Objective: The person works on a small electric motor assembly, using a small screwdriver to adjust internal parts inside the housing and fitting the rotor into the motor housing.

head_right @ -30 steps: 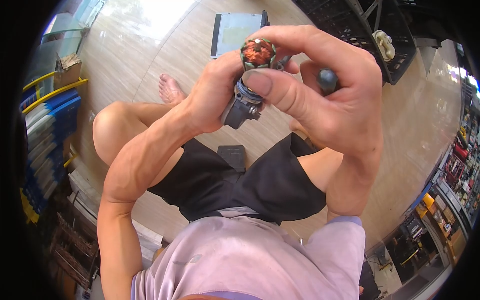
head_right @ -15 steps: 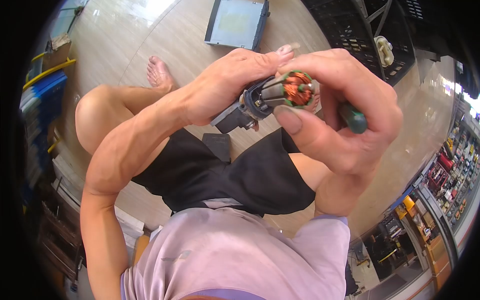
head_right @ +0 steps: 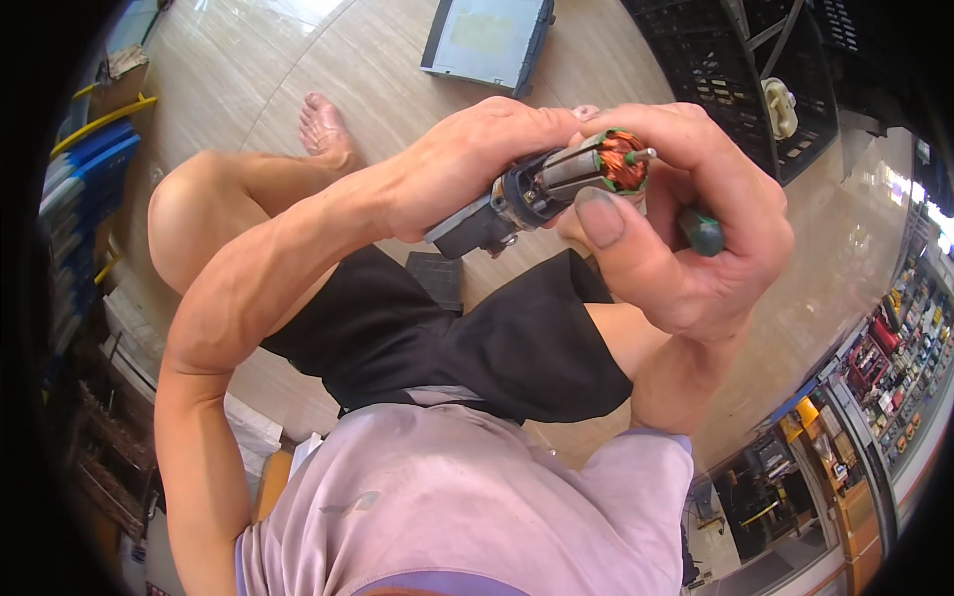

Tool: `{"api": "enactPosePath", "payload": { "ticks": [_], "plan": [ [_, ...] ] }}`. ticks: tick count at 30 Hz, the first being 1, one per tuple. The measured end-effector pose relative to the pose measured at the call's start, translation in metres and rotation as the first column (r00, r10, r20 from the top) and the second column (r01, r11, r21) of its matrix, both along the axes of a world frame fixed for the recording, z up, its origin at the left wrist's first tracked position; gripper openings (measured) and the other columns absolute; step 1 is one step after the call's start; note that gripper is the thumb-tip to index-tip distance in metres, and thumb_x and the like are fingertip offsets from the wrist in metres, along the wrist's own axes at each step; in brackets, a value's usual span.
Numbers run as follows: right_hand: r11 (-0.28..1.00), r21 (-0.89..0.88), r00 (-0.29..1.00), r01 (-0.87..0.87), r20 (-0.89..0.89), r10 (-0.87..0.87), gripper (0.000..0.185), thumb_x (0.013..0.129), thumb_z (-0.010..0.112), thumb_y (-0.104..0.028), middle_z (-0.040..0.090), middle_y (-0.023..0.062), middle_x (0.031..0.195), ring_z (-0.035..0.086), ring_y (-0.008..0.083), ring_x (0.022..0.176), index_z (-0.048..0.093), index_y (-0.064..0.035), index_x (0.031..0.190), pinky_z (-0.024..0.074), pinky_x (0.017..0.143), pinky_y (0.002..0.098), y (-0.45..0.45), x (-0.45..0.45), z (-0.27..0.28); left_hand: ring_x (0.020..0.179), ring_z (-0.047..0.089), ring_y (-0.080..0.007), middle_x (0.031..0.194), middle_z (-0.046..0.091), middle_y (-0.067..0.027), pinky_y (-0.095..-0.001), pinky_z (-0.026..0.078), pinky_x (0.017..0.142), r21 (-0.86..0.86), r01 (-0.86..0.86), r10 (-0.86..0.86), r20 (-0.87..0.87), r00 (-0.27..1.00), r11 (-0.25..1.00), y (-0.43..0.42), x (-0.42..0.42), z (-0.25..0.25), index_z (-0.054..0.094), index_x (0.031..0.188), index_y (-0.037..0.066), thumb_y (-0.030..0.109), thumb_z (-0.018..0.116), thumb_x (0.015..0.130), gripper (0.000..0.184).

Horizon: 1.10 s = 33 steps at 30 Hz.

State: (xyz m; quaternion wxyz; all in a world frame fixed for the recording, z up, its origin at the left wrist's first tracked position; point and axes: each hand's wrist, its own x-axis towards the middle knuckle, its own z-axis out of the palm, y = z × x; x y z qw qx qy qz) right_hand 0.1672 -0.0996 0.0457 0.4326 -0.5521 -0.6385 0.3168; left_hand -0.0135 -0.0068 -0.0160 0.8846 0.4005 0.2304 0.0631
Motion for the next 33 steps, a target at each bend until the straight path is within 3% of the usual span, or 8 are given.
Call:
{"api": "enactPosePath", "payload": {
  "ticks": [5, 9, 13, 15, 18, 23, 30, 33],
  "plan": [
    [0.989, -0.128, 0.992, 0.074, 0.11, -0.06, 0.048, 0.096, 0.07, -0.03, 0.068, 0.0186, 0.103, 0.062, 0.0127, 0.078, 0.064, 0.0122, 0.118, 0.0497, 0.069, 0.0232, -0.003, -0.003, 0.012, 0.062, 0.055, -0.0057, 0.078, 0.066, -0.0029, -0.0229, 0.043, 0.053, -0.036, -0.034, 0.032, -0.059, 0.998, 0.999, -0.001, 0.0, -0.003, 0.074, 0.098, 0.003, 0.046, 0.05, 0.106, 0.05],
    [0.936, -0.086, 0.922, 0.342, -0.163, -0.352, 0.034, 0.097, 0.063, -0.019, 0.069, 0.0145, 0.094, 0.06, 0.0102, 0.072, 0.068, 0.0098, 0.115, 0.0427, 0.061, 0.0187, -0.012, 0.001, 0.012, 0.065, 0.056, -0.007, 0.083, 0.067, -0.0037, -0.0229, 0.044, 0.052, -0.066, -0.071, 0.062, -0.123, 0.99, 0.995, 0.003, -0.003, -0.005, 0.072, 0.107, 0.005, 0.05, 0.047, 0.106, 0.052],
    [0.896, -0.048, 0.846, 0.441, -0.312, -0.433, 0.049, 0.109, 0.042, -0.031, 0.064, 0.0221, 0.096, 0.046, 0.0134, 0.058, 0.062, 0.013, 0.112, 0.0384, 0.056, 0.0243, -0.016, 0.002, 0.011, 0.071, 0.059, -0.0077, 0.085, 0.067, -0.0035, -0.0241, 0.046, 0.053, -0.073, -0.201, 0.193, -0.104, 0.976, 0.977, -0.001, -0.002, -0.019, 0.067, 0.116, 0.005, 0.052, 0.045, 0.106, 0.052],
    [0.922, 0.195, 0.94, 0.334, -0.141, -0.31, 0.058, 0.111, 0.034, -0.04, 0.063, 0.0235, 0.096, 0.049, 0.0182, 0.061, 0.061, 0.0123, 0.108, 0.0429, 0.057, 0.0288, -0.01, 0.001, -0.006, 0.074, 0.06, -0.0079, 0.085, 0.066, -0.0035, -0.0252, 0.048, 0.054, -0.064, -0.209, 0.203, -0.096, 0.975, 0.976, -0.002, -0.003, -0.023, 0.065, 0.118, 0.006, 0.052, 0.044, 0.106, 0.052],
    [0.93, 0.288, 0.966, 0.229, 0.054, -0.254, 0.084, 0.104, 0.026, -0.069, 0.061, 0.0215, 0.097, 0.058, 0.0262, 0.069, 0.059, 0.008, 0.105, 0.0528, 0.064, 0.0356, -0.01, -0.004, -0.011, 0.072, 0.06, -0.0086, 0.084, 0.066, -0.0039, -0.0263, 0.048, 0.055, -0.137, -0.261, 0.249, -0.099, 0.963, 0.956, -0.007, -0.001, -0.025, 0.067, 0.112, 0.007, 0.052, 0.044, 0.106, 0.051],
    [0.975, 0.209, 0.978, 0.082, -0.204, -0.038, 0.089, 0.09, 0.035, -0.083, 0.058, 0.02, 0.1, 0.064, 0.0281, 0.072, 0.056, 0.0025, 0.105, 0.0597, 0.065, 0.038, -0.022, -0.011, -0.009, 0.067, 0.059, -0.0089, 0.08, 0.065, -0.0038, -0.0255, 0.047, 0.056, -0.146, -0.258, 0.236, -0.149, 0.96, 0.955, -0.011, -0.002, -0.022, 0.069, 0.106, 0.006, 0.052, 0.045, 0.106, 0.052],
    [0.982, 0.171, 0.977, 0.077, -0.209, -0.04, 0.077, 0.094, 0.039, -0.075, 0.058, 0.0189, 0.103, 0.067, 0.0288, 0.076, 0.052, 0.0004, 0.104, 0.0615, 0.07, 0.04, -0.026, -0.032, -0.014, 0.065, 0.058, -0.0087, 0.08, 0.066, -0.0045, -0.0244, 0.046, 0.056, -0.175, -0.337, 0.322, -0.11, 0.94, 0.925, -0.014, -0.001, -0.014, 0.069, 0.105, 0.004, 0.049, 0.044, 0.107, 0.052],
    [0.986, 0.127, 0.993, 0.112, -0.059, -0.105, 0.072, 0.095, 0.039, -0.07, 0.059, 0.0181, 0.103, 0.067, 0.0273, 0.076, 0.052, 0.0001, 0.104, 0.0609, 0.073, 0.0385, -0.026, -0.047, -0.007, 0.067, 0.058, -0.0092, 0.081, 0.066, -0.0051, -0.0249, 0.047, 0.06, -0.161, -0.34, 0.331, -0.078, 0.94, 0.927, -0.012, -0.002, -0.014, 0.068, 0.105, 0.003, 0.045, 0.042, 0.109, 0.05]
  ]
}}
